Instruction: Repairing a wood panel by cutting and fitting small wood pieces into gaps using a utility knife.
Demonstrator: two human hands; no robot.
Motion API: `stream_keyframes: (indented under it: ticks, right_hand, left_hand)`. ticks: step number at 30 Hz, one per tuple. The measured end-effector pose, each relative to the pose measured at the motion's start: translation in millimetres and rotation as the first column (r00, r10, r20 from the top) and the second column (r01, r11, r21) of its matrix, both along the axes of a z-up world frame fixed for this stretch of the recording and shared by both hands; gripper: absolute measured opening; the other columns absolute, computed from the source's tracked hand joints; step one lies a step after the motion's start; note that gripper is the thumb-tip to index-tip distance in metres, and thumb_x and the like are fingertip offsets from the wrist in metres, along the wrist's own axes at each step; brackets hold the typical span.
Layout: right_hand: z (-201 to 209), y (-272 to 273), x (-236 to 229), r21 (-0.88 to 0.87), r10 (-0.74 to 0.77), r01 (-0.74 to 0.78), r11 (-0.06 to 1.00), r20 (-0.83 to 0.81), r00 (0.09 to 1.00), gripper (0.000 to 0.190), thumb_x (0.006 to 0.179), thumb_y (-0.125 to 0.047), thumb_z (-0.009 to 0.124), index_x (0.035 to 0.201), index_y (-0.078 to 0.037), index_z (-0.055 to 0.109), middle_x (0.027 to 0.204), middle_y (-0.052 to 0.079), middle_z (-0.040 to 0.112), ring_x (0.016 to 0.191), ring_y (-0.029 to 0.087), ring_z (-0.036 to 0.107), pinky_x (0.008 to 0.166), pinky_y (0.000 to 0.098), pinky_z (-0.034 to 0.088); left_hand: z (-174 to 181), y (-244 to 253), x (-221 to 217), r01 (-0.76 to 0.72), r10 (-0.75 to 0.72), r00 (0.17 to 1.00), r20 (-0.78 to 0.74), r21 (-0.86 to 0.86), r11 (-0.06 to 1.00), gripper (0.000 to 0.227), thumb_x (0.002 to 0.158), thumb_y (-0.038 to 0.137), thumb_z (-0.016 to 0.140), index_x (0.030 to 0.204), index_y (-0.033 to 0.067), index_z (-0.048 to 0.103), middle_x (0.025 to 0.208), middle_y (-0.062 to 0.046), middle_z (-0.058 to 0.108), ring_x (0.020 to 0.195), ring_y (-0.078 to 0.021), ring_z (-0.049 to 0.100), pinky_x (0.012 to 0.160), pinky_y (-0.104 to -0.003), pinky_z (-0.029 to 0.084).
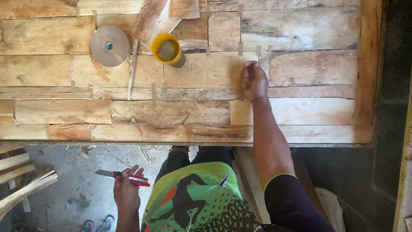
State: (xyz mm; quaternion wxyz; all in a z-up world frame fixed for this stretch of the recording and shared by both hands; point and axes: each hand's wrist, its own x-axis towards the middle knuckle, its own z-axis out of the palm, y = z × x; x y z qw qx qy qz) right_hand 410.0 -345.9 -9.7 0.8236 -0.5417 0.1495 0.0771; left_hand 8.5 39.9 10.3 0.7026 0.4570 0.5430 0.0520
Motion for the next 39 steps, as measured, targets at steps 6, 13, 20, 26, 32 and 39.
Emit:
stream_keyframes:
  ticks: [6, 13, 20, 26, 32, 39]
  right_hand:
    - [15, -49, -3, -0.021, -0.335, 0.350, 0.936, 0.248, 0.909, 0.037, 0.110, -0.038, 0.041, 0.095, -0.012, 0.061, 0.068, 0.000, 0.052, 0.050, 0.008, 0.038, 0.041, 0.0254, 0.028]
    - [-15, -25, -12, -0.565, -0.028, 0.362, 0.741, 0.513, 0.858, 0.035, 0.115, -0.032, 0.039, 0.102, -0.008, 0.061, 0.071, -0.001, 0.051, 0.060, 0.006, 0.043, 0.051, 0.0244, 0.033]
    - [7, -52, 8, -0.348, -0.093, 0.234, 0.908, 0.377, 0.921, 0.037, 0.115, -0.033, 0.040, 0.099, -0.007, 0.062, 0.073, 0.001, 0.054, 0.057, 0.008, 0.042, 0.050, 0.0292, 0.036]
    - [5, -23, -1, -0.089, -0.192, 0.202, 0.975, 0.109, 0.975, 0.041, 0.109, -0.042, 0.038, 0.097, -0.011, 0.063, 0.069, -0.001, 0.054, 0.051, 0.007, 0.041, 0.040, 0.0255, 0.030]
    - [-6, 43, -24, -0.534, 0.129, 0.157, 0.831, 0.458, 0.880, 0.043, 0.114, -0.041, 0.040, 0.107, -0.004, 0.060, 0.072, -0.001, 0.050, 0.062, 0.008, 0.042, 0.055, 0.0239, 0.034]
    - [-28, 26, -7, -0.260, -0.099, 0.183, 0.948, 0.304, 0.947, 0.039, 0.115, -0.036, 0.042, 0.102, -0.005, 0.062, 0.073, 0.001, 0.052, 0.060, 0.008, 0.042, 0.050, 0.0240, 0.033]
  left_hand:
    - [-6, -7, -7, 0.013, -0.013, 1.000, -0.017, 0.005, 1.000, 0.035, 0.111, 0.027, 0.039, 0.133, -0.0012, 0.043, 0.135, -0.028, 0.059, 0.117, -0.0412, 0.064, 0.096, -0.048, 0.054]
    - [-12, -16, -3, 0.050, -0.049, 0.997, -0.054, 0.017, 0.999, 0.033, 0.110, 0.027, 0.039, 0.130, 0.0007, 0.045, 0.133, -0.027, 0.060, 0.115, -0.0389, 0.066, 0.095, -0.046, 0.054]
    - [-23, -21, -2, 0.037, -0.038, 0.999, -0.029, -0.026, 0.999, 0.037, 0.110, 0.027, 0.039, 0.133, -0.0023, 0.042, 0.132, -0.027, 0.061, 0.113, -0.0373, 0.066, 0.093, -0.045, 0.055]
    - [-16, -26, 1, 0.074, -0.074, 0.997, -0.009, 0.004, 0.997, 0.039, 0.111, 0.028, 0.040, 0.133, -0.0036, 0.045, 0.126, -0.028, 0.064, 0.101, -0.0345, 0.070, 0.086, -0.043, 0.058]
    - [-21, -19, -1, 0.071, -0.072, 0.997, 0.011, 0.020, 0.997, 0.037, 0.110, 0.030, 0.041, 0.129, -0.0012, 0.049, 0.118, -0.023, 0.069, 0.085, -0.0253, 0.070, 0.077, -0.035, 0.059]
    - [-18, -16, 1, 0.087, -0.084, 0.995, -0.047, 0.077, 0.993, 0.026, 0.107, 0.029, 0.048, 0.113, 0.0040, 0.053, 0.092, -0.013, 0.069, 0.059, -0.0116, 0.052, 0.050, -0.028, 0.046]
